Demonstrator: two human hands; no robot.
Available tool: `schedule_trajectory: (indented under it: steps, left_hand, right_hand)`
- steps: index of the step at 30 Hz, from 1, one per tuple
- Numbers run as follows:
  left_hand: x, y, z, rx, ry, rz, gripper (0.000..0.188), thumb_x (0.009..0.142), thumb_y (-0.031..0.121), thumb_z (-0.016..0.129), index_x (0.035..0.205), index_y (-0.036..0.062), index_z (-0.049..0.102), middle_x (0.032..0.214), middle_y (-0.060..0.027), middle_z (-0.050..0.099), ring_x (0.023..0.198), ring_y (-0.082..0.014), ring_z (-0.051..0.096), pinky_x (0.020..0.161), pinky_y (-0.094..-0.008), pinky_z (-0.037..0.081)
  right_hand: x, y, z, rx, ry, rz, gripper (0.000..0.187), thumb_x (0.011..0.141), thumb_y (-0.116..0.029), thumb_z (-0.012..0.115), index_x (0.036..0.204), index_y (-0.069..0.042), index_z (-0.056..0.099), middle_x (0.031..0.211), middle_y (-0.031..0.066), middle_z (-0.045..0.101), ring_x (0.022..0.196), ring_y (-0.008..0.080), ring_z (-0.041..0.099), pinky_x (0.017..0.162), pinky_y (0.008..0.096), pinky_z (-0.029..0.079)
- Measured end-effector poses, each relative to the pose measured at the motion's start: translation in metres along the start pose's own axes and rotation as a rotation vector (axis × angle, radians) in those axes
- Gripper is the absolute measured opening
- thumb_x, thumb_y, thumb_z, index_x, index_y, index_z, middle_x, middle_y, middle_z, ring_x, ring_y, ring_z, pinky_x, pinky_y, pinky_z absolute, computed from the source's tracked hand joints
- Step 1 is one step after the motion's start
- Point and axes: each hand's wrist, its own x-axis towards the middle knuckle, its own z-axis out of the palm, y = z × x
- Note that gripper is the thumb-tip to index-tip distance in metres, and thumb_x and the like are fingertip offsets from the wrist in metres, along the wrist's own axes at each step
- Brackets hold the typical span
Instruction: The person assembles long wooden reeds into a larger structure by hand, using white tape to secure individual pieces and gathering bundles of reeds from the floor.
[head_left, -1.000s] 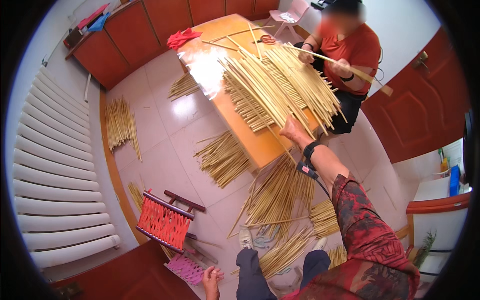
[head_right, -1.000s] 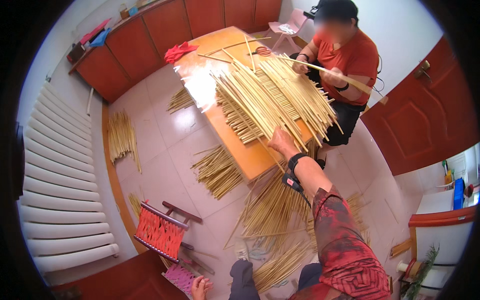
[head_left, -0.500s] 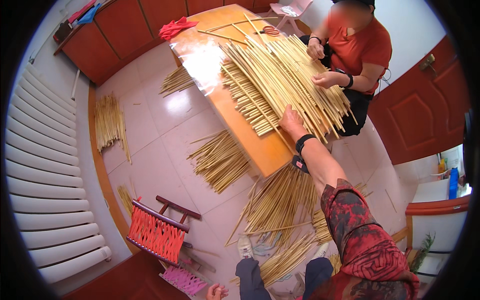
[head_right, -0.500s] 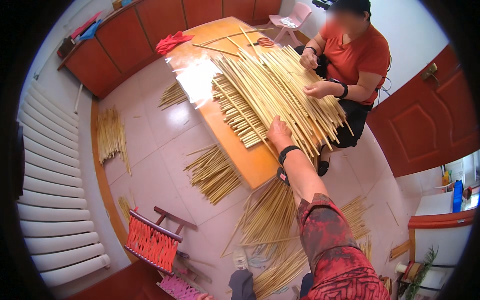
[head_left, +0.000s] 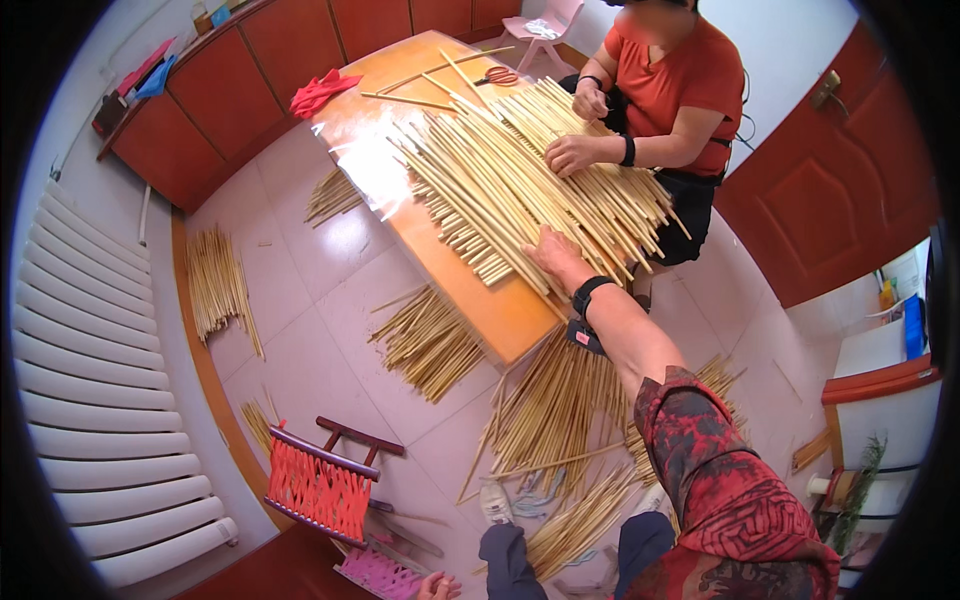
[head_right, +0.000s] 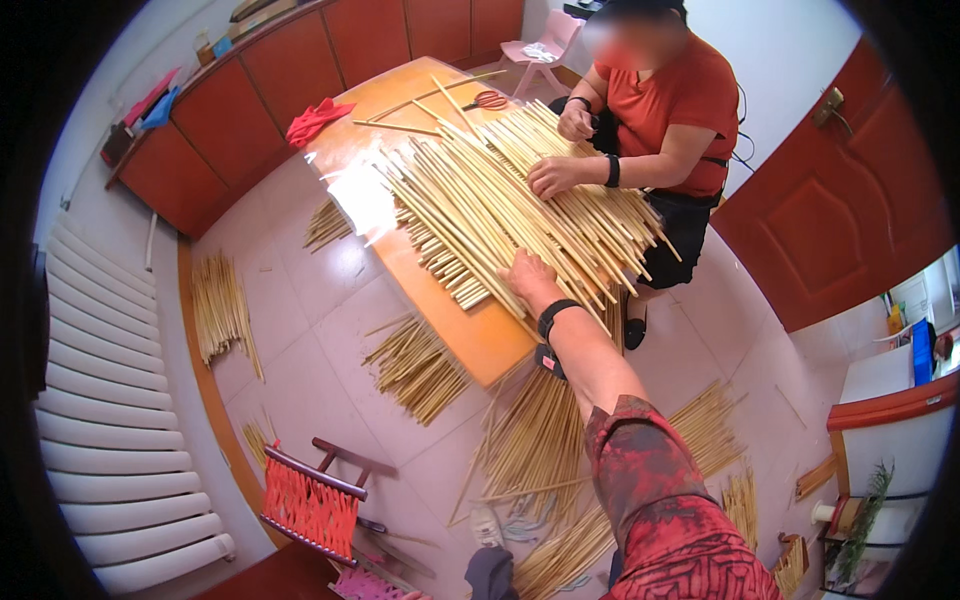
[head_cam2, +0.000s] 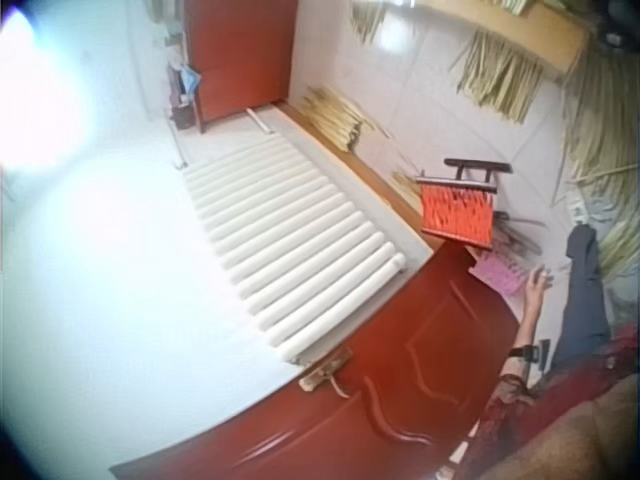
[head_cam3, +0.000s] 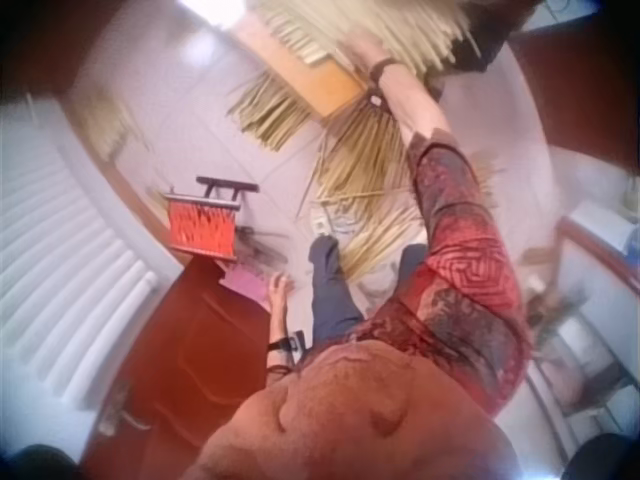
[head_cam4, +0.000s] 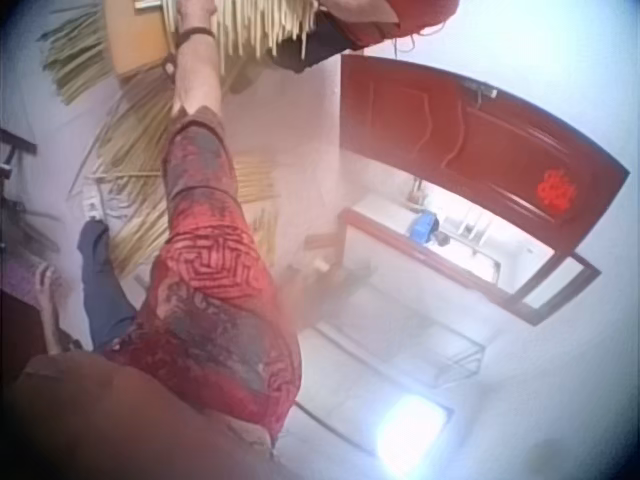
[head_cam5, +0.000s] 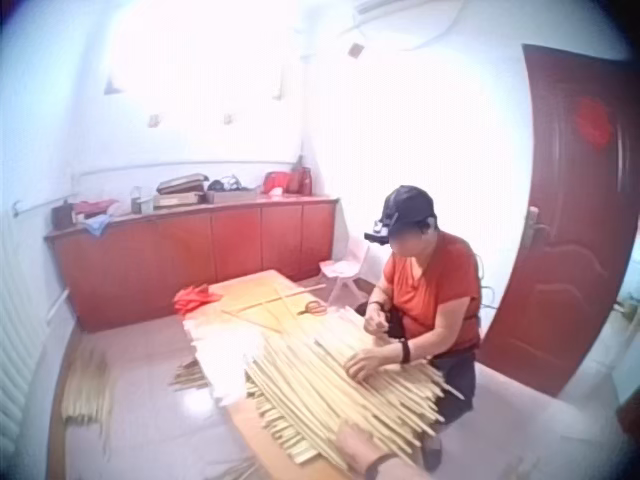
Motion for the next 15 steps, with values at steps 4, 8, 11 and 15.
schedule_trajectory:
  steps: [4, 8, 11, 15]
  left_hand:
    - [0.000, -0.001, 0.007, -0.005, -0.036, 0.009, 0.033, 0.081, 0.015, 0.054, 0.111, 0.0067, 0.042, 0.097, -0.0113, 0.054, 0.080, -0.0210, 0.057, 0.066, -0.0307, 0.048]
    - [0.000, -0.004, 0.007, 0.044, -0.063, 0.022, 0.033, 0.081, 0.016, 0.053, 0.111, 0.0071, 0.043, 0.096, -0.0107, 0.054, 0.080, -0.0211, 0.057, 0.066, -0.0303, 0.048]
    - [0.003, -0.017, 0.001, -0.018, -0.047, -0.066, 0.033, 0.081, 0.016, 0.053, 0.111, 0.0070, 0.042, 0.097, -0.0108, 0.053, 0.080, -0.0215, 0.057, 0.066, -0.0307, 0.048]
    - [0.004, -0.013, 0.004, -0.008, -0.052, -0.085, 0.033, 0.082, 0.015, 0.053, 0.112, 0.0064, 0.042, 0.098, -0.0111, 0.052, 0.081, -0.0219, 0.056, 0.067, -0.0313, 0.049]
  right_hand:
    - [0.001, 0.010, 0.013, -0.113, 0.211, -0.111, 0.040, 0.078, -0.031, 0.051, 0.109, -0.007, 0.043, 0.107, 0.0184, 0.049, 0.095, 0.0316, 0.051, 0.078, 0.0410, 0.041]
    - [-0.003, 0.009, 0.032, -0.239, 0.489, -0.421, 0.035, 0.075, -0.019, 0.050, 0.109, -0.009, 0.046, 0.108, 0.0147, 0.047, 0.098, 0.0288, 0.047, 0.081, 0.0433, 0.037]
    - [-0.018, -0.009, 0.045, -0.268, 0.586, -0.737, 0.032, 0.076, -0.015, 0.047, 0.107, -0.012, 0.049, 0.111, 0.0112, 0.046, 0.107, 0.0286, 0.040, 0.085, 0.0470, 0.031]
    - [-0.010, -0.017, 0.057, -0.347, 0.385, -0.759, 0.032, 0.079, -0.017, 0.041, 0.110, -0.014, 0.049, 0.123, 0.0085, 0.038, 0.117, 0.0276, 0.031, 0.092, 0.0491, 0.025]
